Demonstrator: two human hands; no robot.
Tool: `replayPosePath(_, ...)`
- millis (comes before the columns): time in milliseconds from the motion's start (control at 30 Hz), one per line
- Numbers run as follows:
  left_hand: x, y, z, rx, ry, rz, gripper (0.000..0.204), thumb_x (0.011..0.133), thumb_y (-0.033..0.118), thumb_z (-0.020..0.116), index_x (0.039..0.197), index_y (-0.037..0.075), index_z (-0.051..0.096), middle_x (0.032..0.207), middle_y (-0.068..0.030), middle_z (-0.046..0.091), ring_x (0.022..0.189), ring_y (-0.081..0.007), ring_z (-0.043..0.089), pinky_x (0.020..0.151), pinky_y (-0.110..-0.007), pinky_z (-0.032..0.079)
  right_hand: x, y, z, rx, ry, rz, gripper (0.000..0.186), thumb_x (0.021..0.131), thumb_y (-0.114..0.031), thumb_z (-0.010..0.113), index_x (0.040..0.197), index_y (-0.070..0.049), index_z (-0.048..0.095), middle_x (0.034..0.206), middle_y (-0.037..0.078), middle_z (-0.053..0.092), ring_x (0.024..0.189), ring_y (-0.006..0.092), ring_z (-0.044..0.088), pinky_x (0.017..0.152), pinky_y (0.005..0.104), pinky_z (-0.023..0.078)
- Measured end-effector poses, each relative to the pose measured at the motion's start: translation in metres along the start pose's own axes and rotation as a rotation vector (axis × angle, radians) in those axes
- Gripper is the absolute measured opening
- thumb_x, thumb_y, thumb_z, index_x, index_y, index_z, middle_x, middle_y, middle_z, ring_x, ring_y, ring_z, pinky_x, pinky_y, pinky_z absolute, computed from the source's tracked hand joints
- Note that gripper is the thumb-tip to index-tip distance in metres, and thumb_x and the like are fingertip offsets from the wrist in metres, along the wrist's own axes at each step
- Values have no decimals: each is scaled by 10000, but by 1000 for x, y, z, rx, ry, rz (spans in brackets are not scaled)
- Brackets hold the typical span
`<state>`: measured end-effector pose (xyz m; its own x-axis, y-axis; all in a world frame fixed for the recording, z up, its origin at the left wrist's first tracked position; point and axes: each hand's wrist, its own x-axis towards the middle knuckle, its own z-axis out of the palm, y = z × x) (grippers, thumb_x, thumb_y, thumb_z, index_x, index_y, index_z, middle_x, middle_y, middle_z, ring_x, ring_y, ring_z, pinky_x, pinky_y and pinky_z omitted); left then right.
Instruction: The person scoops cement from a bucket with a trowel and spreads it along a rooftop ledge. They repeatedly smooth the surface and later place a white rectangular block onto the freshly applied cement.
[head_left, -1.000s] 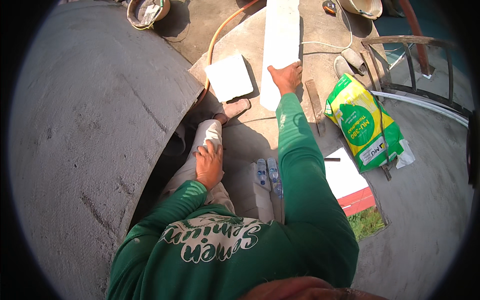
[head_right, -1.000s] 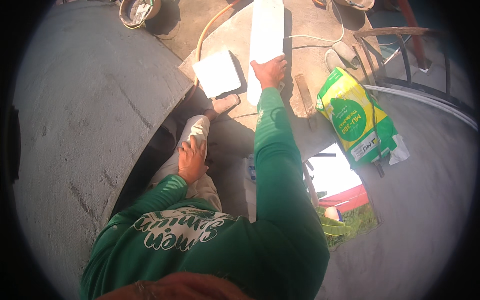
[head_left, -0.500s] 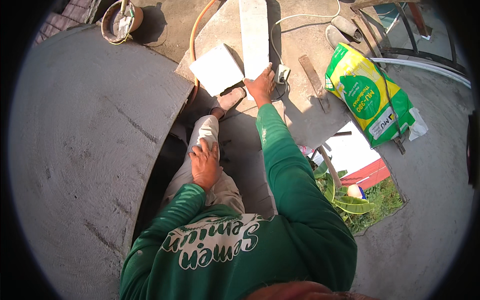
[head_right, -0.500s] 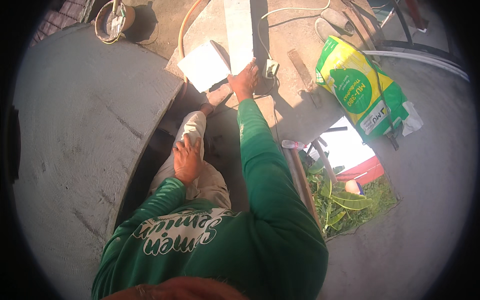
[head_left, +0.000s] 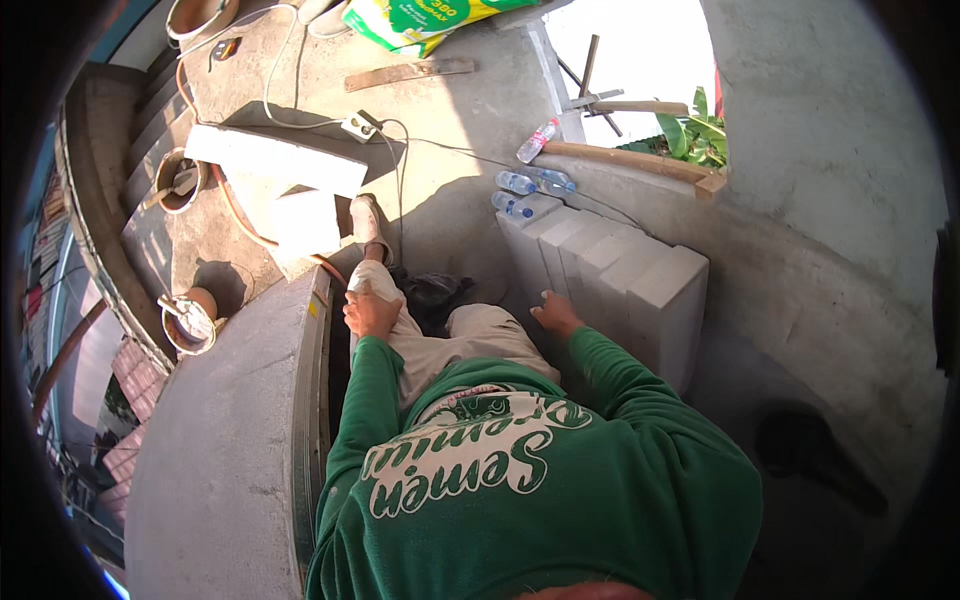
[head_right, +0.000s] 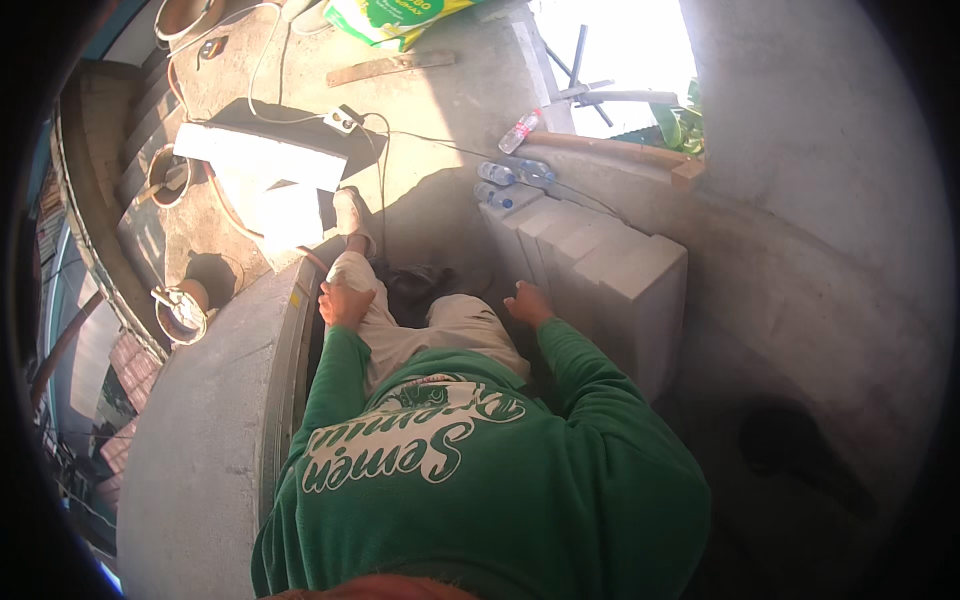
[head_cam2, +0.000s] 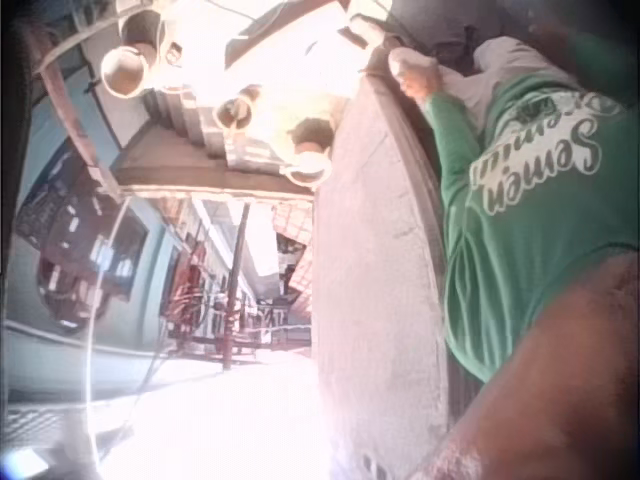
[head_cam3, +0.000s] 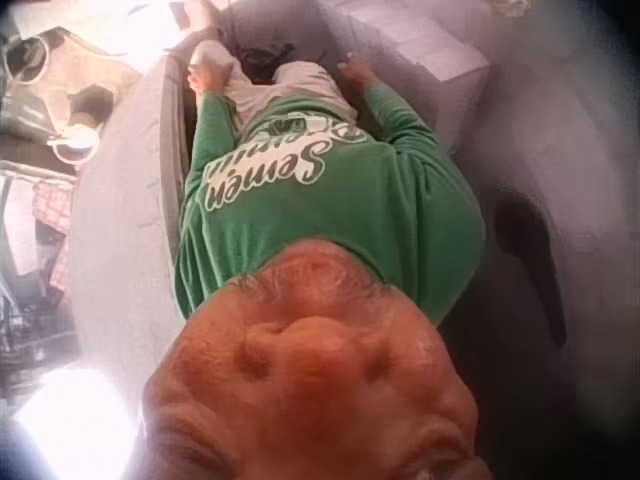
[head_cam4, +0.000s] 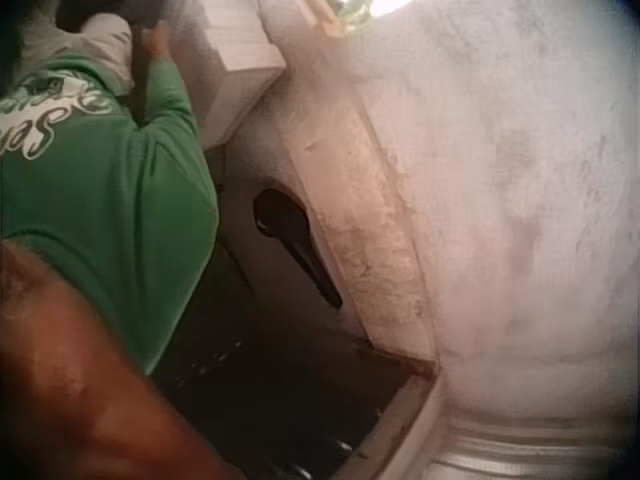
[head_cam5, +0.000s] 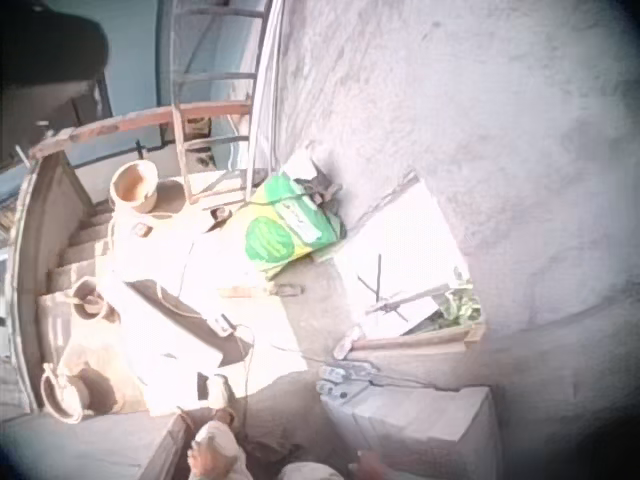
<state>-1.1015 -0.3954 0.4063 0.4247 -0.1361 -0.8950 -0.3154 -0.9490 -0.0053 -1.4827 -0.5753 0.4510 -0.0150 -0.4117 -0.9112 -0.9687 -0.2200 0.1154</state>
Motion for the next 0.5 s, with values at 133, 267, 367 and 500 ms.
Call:
replayPosePath(133,18,-9,58,99,131,233,970,857,625,749,1614,102,445,1524,-249,544,1325,-471,591,1102,-540,505,-68,76,44,557,176,-6,672,953,-372,761,1457,33,578,1326,225,717,1146,383,729,986,480,571)
replayPosePath(267,26,6,79,132,195,499,817,980,623,594,1504,-2,545,1454,-295,613,1309,-474,600,1111,-515,483,-103,137,141,1390,88,32,556,984,-297,760,1418,18,613,1261,168,741,1065,273,753,905,419,601)
replayPosePath(367,-15,85,72,60,60,853,746,1052,598,495,1394,-52,626,1365,-307,672,1317,-459,602,1121,-473,459,-135,219,258,1826,71,178,604,1011,-322,747,1495,-28,538,1242,132,725,1072,249,740,922,428,618)
replayPosePath(500,-117,215,93,-260,-387,963,895,1062,717,396,1563,-21,470,1577,-284,514,1471,-456,481,1195,-535,377,-189,360,387,2143,753,279,607,1084,-397,630,1550,-53,448,1540,194,505,1377,329,577,1071,443,545)
